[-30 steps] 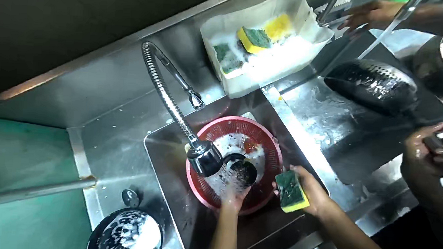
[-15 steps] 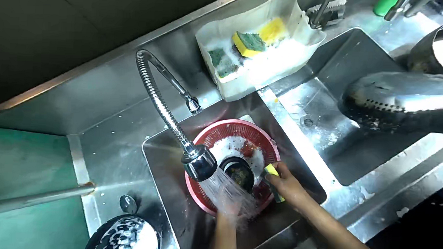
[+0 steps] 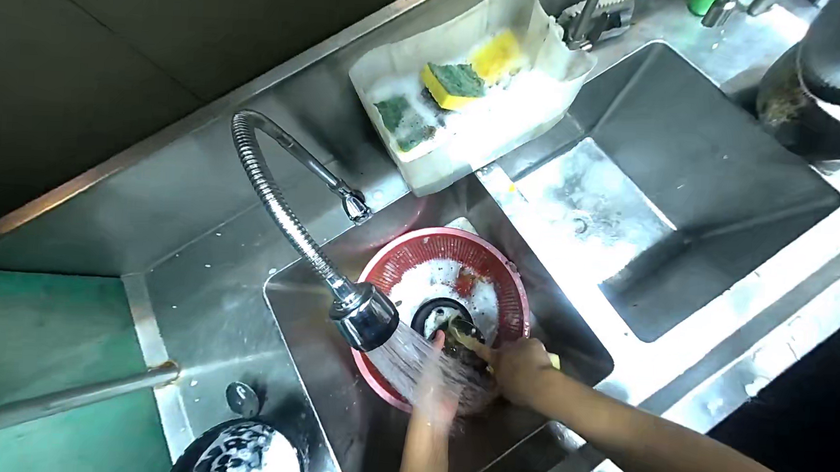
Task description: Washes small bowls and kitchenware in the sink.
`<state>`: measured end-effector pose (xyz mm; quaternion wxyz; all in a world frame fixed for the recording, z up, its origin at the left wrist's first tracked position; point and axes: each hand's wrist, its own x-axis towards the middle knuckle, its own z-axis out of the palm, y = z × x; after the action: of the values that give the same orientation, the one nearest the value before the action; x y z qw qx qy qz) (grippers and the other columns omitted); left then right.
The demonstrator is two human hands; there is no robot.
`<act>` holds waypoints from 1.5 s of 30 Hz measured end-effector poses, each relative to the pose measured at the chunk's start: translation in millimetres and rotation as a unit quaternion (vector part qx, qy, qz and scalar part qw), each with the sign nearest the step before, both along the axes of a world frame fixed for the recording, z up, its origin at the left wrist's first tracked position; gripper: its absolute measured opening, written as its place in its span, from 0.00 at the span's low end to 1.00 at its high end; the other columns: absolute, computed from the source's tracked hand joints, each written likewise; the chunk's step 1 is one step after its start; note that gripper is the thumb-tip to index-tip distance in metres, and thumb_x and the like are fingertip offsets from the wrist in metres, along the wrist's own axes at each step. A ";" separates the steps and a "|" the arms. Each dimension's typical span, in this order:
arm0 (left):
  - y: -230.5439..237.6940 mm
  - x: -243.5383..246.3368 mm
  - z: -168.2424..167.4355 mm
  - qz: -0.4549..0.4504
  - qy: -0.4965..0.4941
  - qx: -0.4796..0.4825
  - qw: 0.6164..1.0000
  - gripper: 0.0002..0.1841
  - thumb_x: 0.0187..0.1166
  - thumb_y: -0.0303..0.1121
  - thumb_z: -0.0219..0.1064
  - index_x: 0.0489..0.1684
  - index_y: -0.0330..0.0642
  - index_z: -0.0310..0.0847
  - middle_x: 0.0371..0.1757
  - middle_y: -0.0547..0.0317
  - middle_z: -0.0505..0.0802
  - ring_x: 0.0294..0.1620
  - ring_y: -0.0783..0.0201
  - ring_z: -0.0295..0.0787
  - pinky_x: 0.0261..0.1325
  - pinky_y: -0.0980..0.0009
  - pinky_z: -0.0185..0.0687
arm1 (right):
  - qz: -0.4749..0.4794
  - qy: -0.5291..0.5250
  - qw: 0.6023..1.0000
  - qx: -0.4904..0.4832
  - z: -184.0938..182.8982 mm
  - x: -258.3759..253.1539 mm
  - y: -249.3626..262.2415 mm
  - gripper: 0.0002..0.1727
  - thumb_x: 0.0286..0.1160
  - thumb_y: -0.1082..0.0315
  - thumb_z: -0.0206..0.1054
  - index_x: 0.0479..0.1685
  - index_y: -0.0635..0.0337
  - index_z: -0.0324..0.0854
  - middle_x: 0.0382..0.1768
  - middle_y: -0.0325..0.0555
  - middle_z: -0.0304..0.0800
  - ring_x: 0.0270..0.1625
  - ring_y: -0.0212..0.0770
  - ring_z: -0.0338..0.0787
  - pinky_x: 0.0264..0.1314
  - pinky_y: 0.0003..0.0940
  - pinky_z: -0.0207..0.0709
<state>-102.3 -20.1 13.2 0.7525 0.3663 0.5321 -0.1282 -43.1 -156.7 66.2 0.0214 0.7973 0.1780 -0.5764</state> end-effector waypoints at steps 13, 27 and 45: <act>-22.6 -2.3 -6.5 -0.121 0.080 0.021 0.989 0.32 0.83 0.62 0.58 0.77 0.49 0.75 0.68 0.47 0.88 0.67 0.48 0.85 0.61 0.40 0.83 | -0.046 0.178 0.976 0.118 -7.4 2.0 -14.1 0.45 0.72 0.57 0.73 0.93 0.39 0.57 0.68 0.69 0.83 0.66 0.73 0.84 0.62 0.81 0.71; -13.5 -6.2 -9.1 -0.334 0.096 0.086 0.934 0.39 0.79 0.70 0.58 0.82 0.52 0.72 0.78 0.46 0.81 0.76 0.43 0.79 0.66 0.33 0.80 | 0.039 0.101 0.993 0.052 -13.6 12.2 -8.4 0.53 0.69 0.58 0.73 0.97 0.37 0.43 0.60 0.75 0.84 0.60 0.76 0.86 0.55 0.80 0.74; 2.9 -4.1 -2.6 -0.383 -0.012 0.130 0.915 0.35 0.89 0.62 0.48 0.83 0.46 0.72 0.82 0.53 0.80 0.83 0.58 0.73 0.83 0.49 0.70 | -0.020 0.146 0.977 0.151 -9.0 14.7 -2.5 0.44 0.74 0.61 0.70 0.94 0.39 0.55 0.61 0.71 0.85 0.62 0.75 0.85 0.57 0.81 0.73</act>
<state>-106.5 -17.2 10.6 0.5977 0.6381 0.3544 -0.3316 -28.4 -159.3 57.2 -0.1370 0.7020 0.2482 -0.6533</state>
